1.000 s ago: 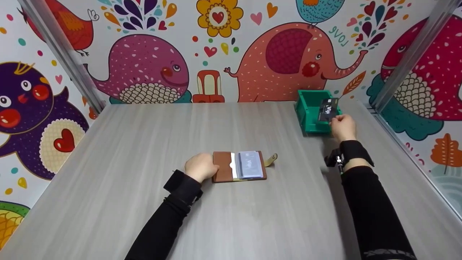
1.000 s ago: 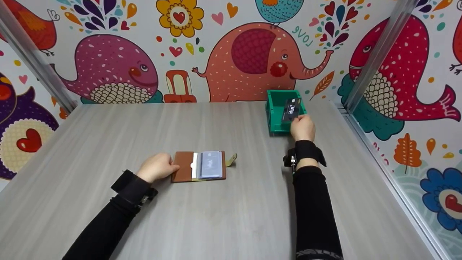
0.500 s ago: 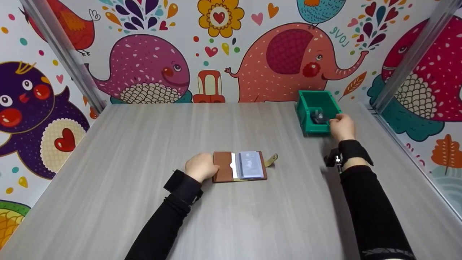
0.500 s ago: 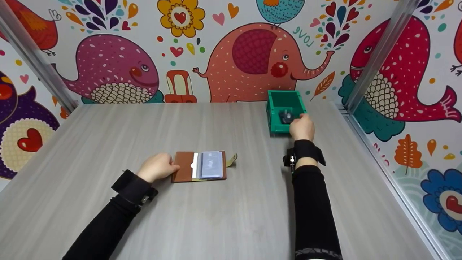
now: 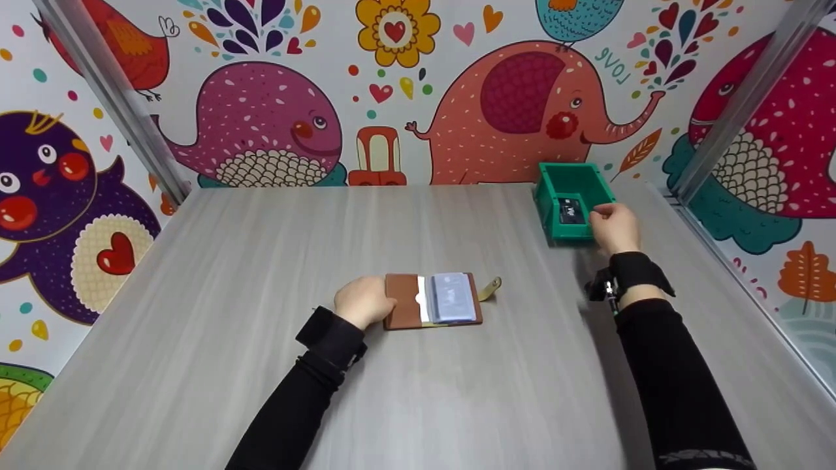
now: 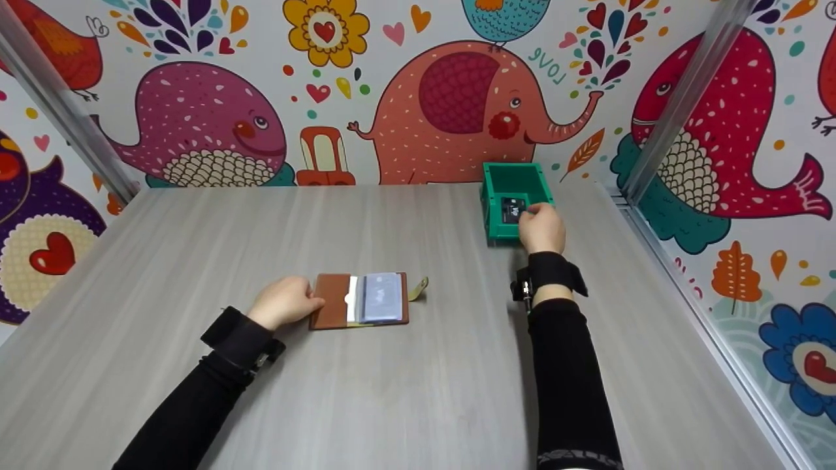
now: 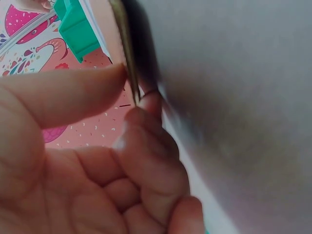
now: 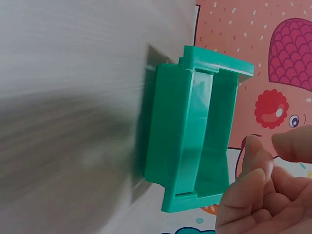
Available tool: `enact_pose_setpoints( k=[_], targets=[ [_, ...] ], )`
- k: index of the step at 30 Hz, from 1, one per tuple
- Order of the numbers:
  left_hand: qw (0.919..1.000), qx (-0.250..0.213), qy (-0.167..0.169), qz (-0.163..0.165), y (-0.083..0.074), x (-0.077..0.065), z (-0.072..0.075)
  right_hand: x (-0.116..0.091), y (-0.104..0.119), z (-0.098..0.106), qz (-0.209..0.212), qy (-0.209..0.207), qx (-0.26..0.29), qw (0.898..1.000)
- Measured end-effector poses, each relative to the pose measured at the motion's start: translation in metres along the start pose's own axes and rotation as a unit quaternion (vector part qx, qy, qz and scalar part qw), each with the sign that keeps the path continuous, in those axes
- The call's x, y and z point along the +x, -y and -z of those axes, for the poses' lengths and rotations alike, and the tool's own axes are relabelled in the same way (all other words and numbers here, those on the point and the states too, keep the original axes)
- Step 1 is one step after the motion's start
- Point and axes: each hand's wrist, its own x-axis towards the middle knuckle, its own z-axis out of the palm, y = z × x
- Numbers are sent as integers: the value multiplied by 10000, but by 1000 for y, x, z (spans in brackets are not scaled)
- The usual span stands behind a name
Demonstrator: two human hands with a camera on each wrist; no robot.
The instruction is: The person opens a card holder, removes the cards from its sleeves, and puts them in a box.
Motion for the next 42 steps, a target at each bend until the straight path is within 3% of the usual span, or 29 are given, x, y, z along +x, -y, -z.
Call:
enact_pose_setpoints(
  k=[5,12,25,35,42],
  targets=[
    [10000,10,-9,21,0,1,0,-4,5,-1,319,-182,-200,9991],
    [10000,24,19,36,0,1,0,-14,17,-10,1123,-237,-328,9929],
    [9999,66,57,105,-1,2,0,-37,47,-37,2504,-217,-278,9675],
    [9996,215,118,131,-3,3,1,-56,63,-69,2788,302,-613,9579],
    [9995,262,84,119,-4,2,0,-67,71,-88,2765,696,-841,9548]
  ],
)
